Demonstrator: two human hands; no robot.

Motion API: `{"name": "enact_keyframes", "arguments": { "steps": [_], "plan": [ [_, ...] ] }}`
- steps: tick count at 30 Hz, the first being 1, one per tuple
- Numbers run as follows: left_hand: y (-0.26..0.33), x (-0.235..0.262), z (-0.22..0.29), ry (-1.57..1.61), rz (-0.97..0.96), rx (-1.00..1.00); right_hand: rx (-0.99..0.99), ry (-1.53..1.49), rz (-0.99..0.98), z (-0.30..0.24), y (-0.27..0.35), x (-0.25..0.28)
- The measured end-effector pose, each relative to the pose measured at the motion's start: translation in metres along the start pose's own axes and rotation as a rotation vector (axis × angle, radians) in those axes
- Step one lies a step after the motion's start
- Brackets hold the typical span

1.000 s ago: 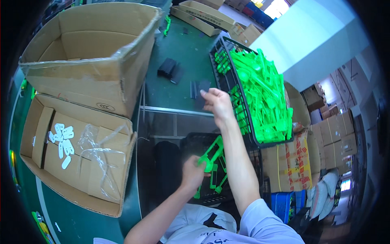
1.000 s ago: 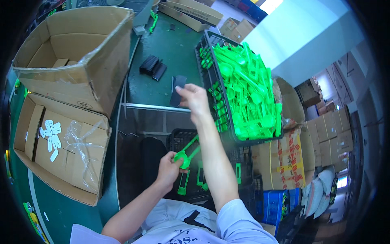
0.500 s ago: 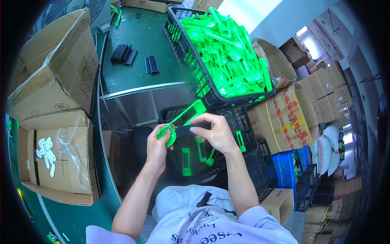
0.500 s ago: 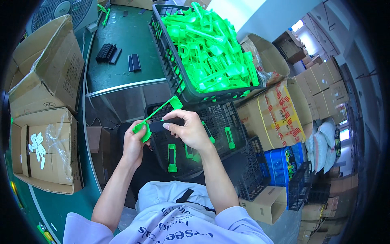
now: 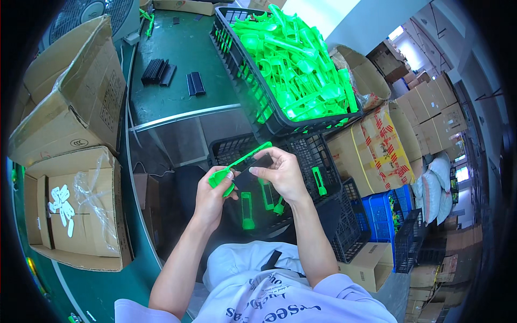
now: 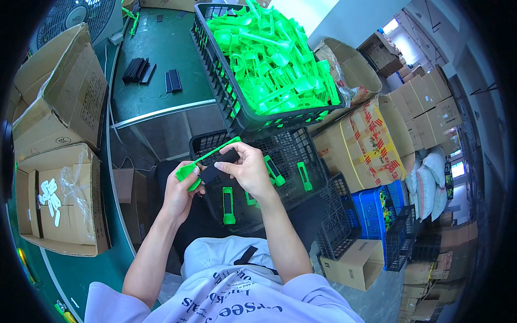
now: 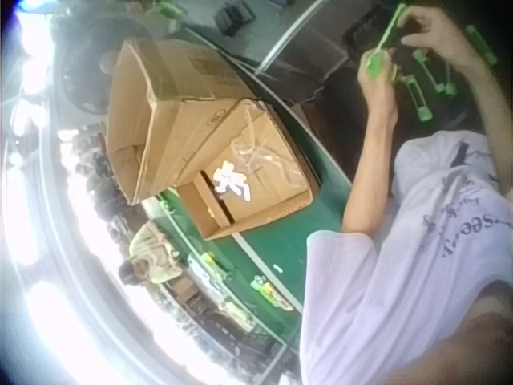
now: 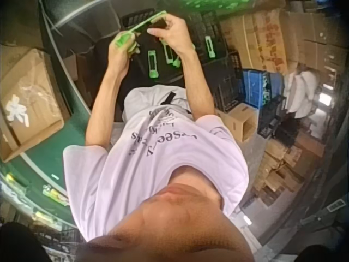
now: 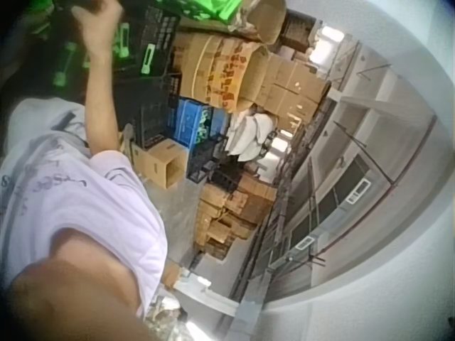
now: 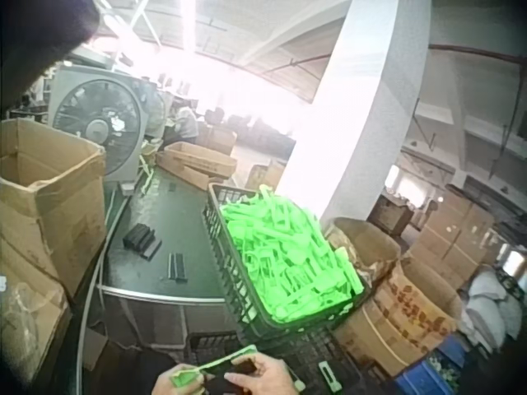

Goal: The person assembles green plastic housings by hand, inserting a rectangular black component into each housing, then placing the finished pieces into a plastic crate.

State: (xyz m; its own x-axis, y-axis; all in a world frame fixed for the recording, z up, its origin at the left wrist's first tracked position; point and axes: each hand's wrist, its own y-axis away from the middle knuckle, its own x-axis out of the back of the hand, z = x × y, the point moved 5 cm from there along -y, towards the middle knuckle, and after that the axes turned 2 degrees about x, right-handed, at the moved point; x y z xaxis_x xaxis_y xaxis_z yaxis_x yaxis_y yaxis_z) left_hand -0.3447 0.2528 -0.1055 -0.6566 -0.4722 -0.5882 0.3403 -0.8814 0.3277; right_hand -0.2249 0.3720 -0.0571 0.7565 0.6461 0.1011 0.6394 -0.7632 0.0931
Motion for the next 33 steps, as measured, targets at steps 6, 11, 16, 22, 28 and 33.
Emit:
{"name": "enact_keyframes", "arguments": {
  "steps": [6,11,16,22,28,33],
  "plan": [
    [-0.001,0.002,-0.002,-0.155,0.005,-0.026,0.005,0.022,0.028,-0.003,-0.002,0.002],
    [-0.004,0.003,-0.004,-0.153,0.029,-0.053,0.021,0.056,0.072,-0.002,-0.001,-0.002],
    [-0.004,0.005,-0.004,-0.386,0.106,-0.266,0.019,0.029,0.194,0.004,0.000,-0.010],
    [0.006,0.001,0.009,-0.658,0.208,-0.427,0.088,-0.094,0.303,0.014,0.007,-0.013],
    [0.017,-0.010,0.013,-0.939,0.218,-0.810,0.139,-0.153,0.428,0.013,0.016,-0.024],
    [0.023,-0.021,0.003,-1.162,0.182,-0.787,0.163,-0.228,0.459,0.018,0.018,-0.022]
  ]
}}
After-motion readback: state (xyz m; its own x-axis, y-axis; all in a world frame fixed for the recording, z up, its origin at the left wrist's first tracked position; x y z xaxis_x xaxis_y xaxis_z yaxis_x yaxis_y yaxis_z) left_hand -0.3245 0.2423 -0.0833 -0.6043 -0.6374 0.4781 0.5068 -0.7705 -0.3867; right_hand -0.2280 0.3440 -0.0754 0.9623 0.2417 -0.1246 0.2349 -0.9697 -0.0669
